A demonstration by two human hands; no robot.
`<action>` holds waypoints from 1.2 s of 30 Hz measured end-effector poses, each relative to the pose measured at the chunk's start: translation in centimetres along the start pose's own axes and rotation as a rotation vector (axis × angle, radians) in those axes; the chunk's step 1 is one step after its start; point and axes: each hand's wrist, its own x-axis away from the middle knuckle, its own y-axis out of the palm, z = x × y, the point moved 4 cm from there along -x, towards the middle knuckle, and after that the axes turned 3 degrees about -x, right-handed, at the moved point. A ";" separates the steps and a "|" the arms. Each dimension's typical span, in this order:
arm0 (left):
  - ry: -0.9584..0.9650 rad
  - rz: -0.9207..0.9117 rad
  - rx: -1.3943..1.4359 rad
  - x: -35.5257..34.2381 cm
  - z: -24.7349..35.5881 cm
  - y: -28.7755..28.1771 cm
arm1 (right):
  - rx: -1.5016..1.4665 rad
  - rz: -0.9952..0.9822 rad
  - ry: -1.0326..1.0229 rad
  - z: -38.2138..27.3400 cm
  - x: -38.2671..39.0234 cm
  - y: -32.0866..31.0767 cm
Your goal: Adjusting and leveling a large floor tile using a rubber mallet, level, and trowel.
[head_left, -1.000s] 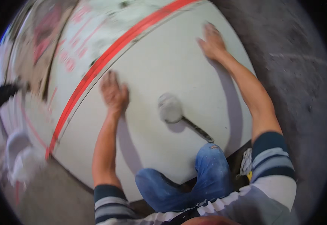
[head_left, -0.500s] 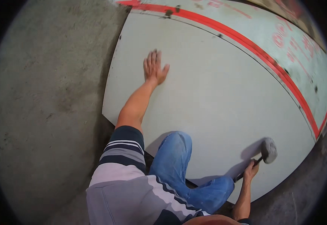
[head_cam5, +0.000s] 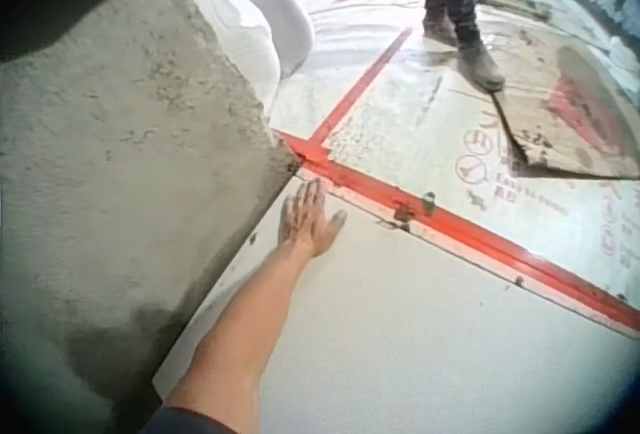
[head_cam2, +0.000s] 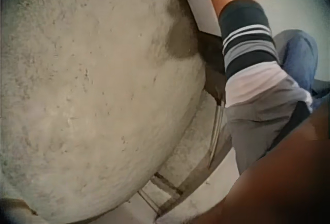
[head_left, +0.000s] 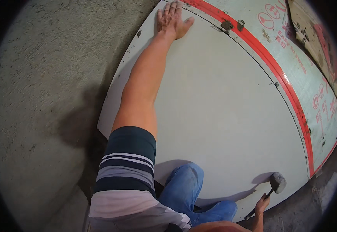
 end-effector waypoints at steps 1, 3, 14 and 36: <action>-0.007 0.003 0.005 0.2 -0.1 0.1 | 0.038 0.015 -0.019 0.1 0.0 -0.2; 0.021 0.213 -0.327 1.8 1.3 -0.6 | 0.033 0.004 0.037 -2.0 0.3 -0.8; -0.078 -0.357 -0.297 41.6 6.2 -2.9 | 0.301 -0.179 -0.131 -14.7 0.5 -4.6; -0.060 -0.085 -0.077 52.6 8.8 -3.7 | 0.283 -0.649 -1.508 -55.1 20.6 23.8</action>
